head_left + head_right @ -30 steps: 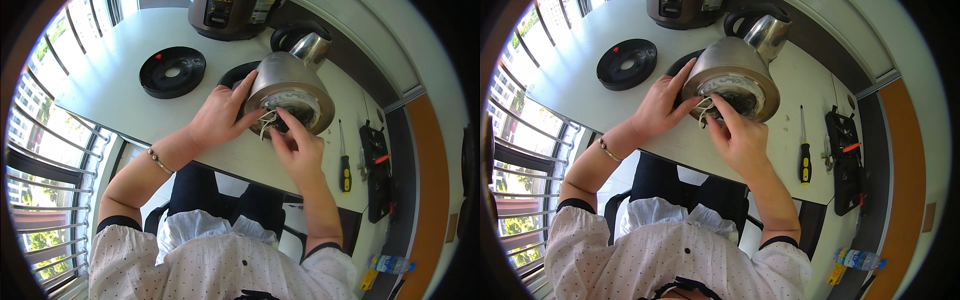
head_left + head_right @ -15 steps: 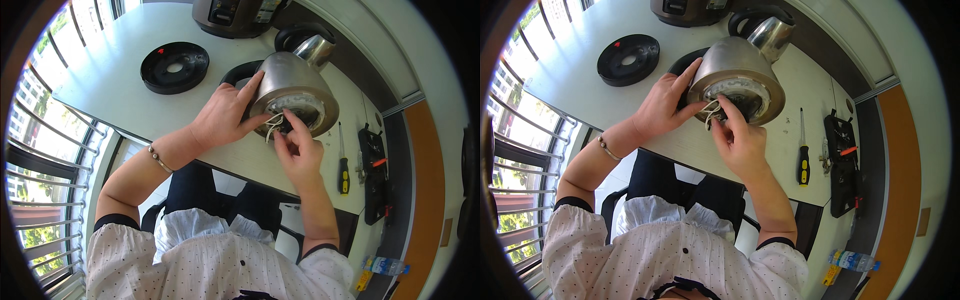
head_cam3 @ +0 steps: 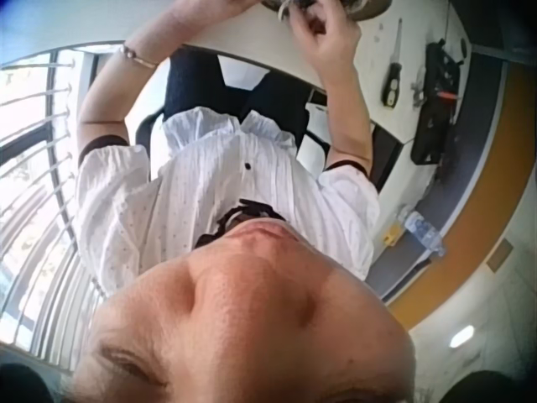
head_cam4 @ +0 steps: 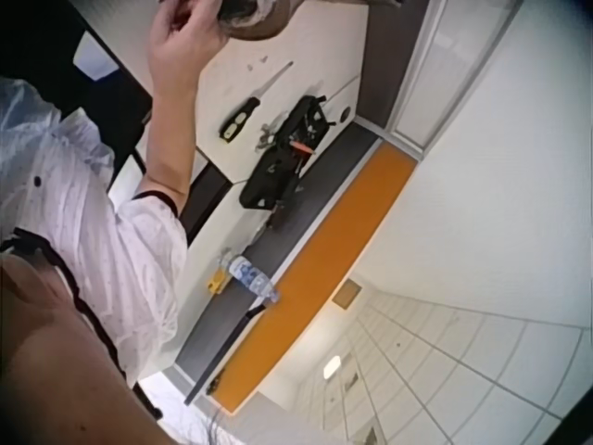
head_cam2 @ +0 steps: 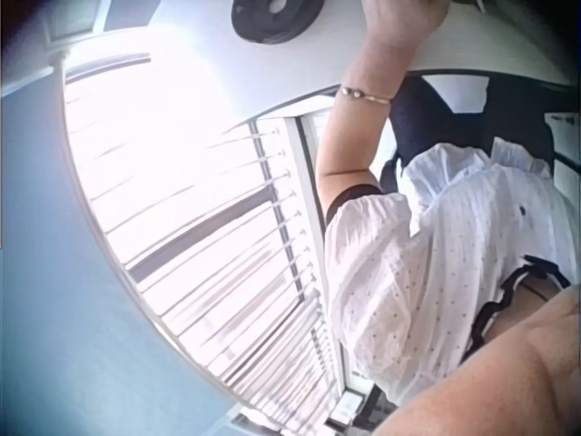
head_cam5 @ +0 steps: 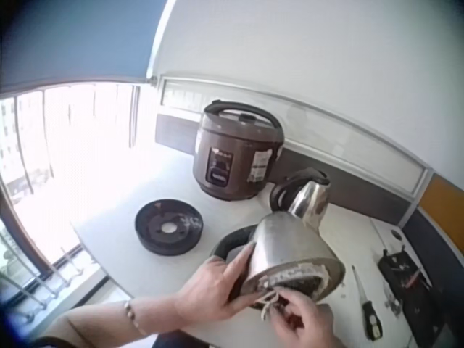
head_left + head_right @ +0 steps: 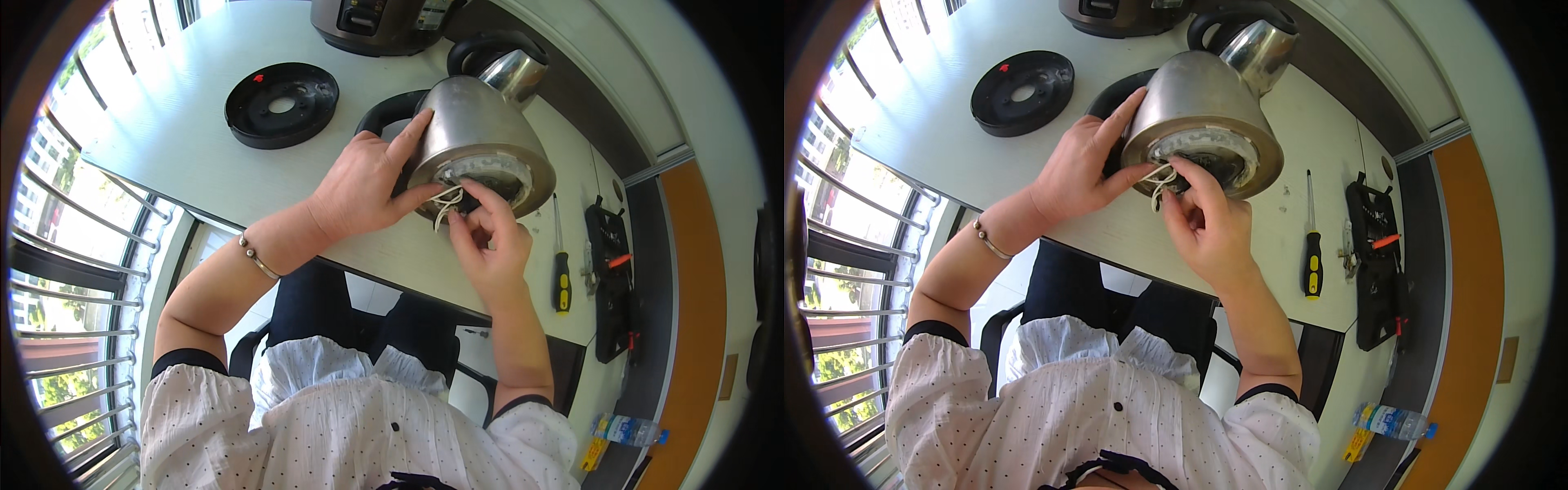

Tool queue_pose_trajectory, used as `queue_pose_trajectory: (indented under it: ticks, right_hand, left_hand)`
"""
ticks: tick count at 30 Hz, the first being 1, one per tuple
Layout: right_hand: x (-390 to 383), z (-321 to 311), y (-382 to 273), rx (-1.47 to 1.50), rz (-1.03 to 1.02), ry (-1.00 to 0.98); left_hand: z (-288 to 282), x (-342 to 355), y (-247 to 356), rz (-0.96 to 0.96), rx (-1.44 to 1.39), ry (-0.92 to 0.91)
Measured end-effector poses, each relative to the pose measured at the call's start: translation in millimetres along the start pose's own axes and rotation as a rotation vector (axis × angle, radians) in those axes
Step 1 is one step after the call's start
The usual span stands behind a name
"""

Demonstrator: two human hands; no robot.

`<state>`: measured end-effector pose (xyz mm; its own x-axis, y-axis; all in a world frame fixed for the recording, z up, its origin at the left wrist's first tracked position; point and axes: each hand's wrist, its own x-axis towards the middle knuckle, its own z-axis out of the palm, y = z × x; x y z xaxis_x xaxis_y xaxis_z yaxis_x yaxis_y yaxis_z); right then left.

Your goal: The person disassembles an electric kettle by removing the base cover with a screwdriver, then manipulates the internal wiring and heating element. They repeatedly adjust and probe the components with their hands and the screwdriver throughout the clip.

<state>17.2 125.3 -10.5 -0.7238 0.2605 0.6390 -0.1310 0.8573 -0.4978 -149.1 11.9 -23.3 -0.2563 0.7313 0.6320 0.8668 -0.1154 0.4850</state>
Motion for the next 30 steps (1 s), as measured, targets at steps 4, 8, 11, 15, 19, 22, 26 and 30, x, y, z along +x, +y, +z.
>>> queue_pose_trajectory:
  ticks: [4, 8, 11, 15, 19, 22, 26, 30]
  right_hand:
    - [-5, 1, 2, 0.036, 0.008, 0.048]
    - [-7, 0, 4, 0.074, 0.039, 0.108]
    - [-7, -1, 6, 0.078, 0.036, 0.144]
    - [-7, -1, 5, 0.087, 0.043, 0.173]
    - [-7, -2, 3, 0.105, 0.061, 0.192]
    - [-8, -3, 4, 0.111, 0.056, 0.196]
    - [-8, -3, 6, 0.109, 0.048, 0.212]
    - [-9, -5, 5, 0.112, 0.088, 0.243]
  left_hand:
    - [-2, 1, 2, -0.05, -0.043, 0.001]
    - [-2, 3, 1, -0.077, -0.08, 0.031]
    - [-4, 3, 4, -0.156, -0.132, -0.02]
    - [-6, 3, 4, -0.221, -0.205, -0.061]
    - [-1, 3, -4, -0.159, -0.24, 0.019]
    - [-1, 3, -6, -0.091, -0.22, 0.028]
    - [-4, 4, -2, -0.182, -0.211, -0.034]
    - [-11, 6, 7, -0.311, -0.223, -0.136]
